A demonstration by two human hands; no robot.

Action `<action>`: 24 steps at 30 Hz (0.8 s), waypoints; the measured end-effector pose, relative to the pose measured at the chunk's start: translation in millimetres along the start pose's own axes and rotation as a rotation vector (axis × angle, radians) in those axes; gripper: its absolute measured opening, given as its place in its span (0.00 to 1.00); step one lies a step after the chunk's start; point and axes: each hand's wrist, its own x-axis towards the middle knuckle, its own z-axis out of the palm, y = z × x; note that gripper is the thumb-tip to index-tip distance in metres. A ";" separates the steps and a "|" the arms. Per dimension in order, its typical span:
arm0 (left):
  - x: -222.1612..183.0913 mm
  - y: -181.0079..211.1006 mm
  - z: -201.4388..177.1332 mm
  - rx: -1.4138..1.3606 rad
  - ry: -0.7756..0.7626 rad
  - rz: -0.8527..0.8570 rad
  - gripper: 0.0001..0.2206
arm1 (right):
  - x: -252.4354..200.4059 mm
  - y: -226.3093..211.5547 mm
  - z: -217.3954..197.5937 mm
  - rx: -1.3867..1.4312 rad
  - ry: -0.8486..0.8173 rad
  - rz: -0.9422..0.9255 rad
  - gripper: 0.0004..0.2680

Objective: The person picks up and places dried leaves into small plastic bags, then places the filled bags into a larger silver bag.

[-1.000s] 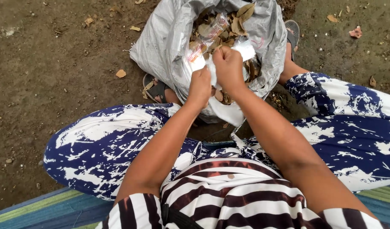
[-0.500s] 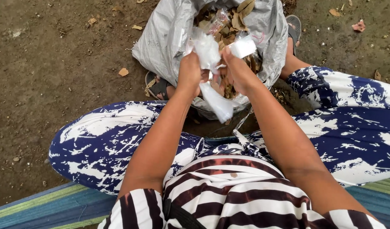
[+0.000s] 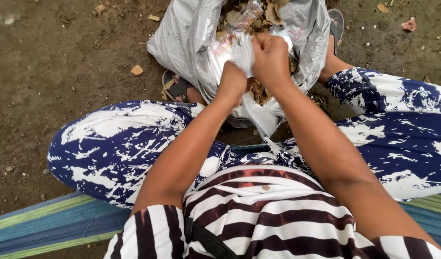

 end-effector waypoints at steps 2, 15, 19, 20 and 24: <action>-2.1 0.4 -7.3 0.007 0.007 0.002 0.10 | -47.5 -53.4 0.0 -0.150 -0.032 -0.125 0.14; -3.5 -2.7 -11.8 0.051 -0.045 0.103 0.11 | -50.7 -27.1 4.9 0.127 -0.072 -0.108 0.09; -1.5 -2.9 -9.2 0.063 -0.040 0.125 0.11 | -29.5 -29.0 -7.5 0.382 -0.077 -0.018 0.15; 1.1 -0.2 -14.4 0.068 -0.039 0.127 0.11 | -48.5 -50.3 -5.6 0.257 -0.050 -0.076 0.12; 0.5 3.3 -22.3 0.092 -0.040 0.140 0.11 | -55.8 -47.8 4.8 0.231 -0.068 -0.137 0.09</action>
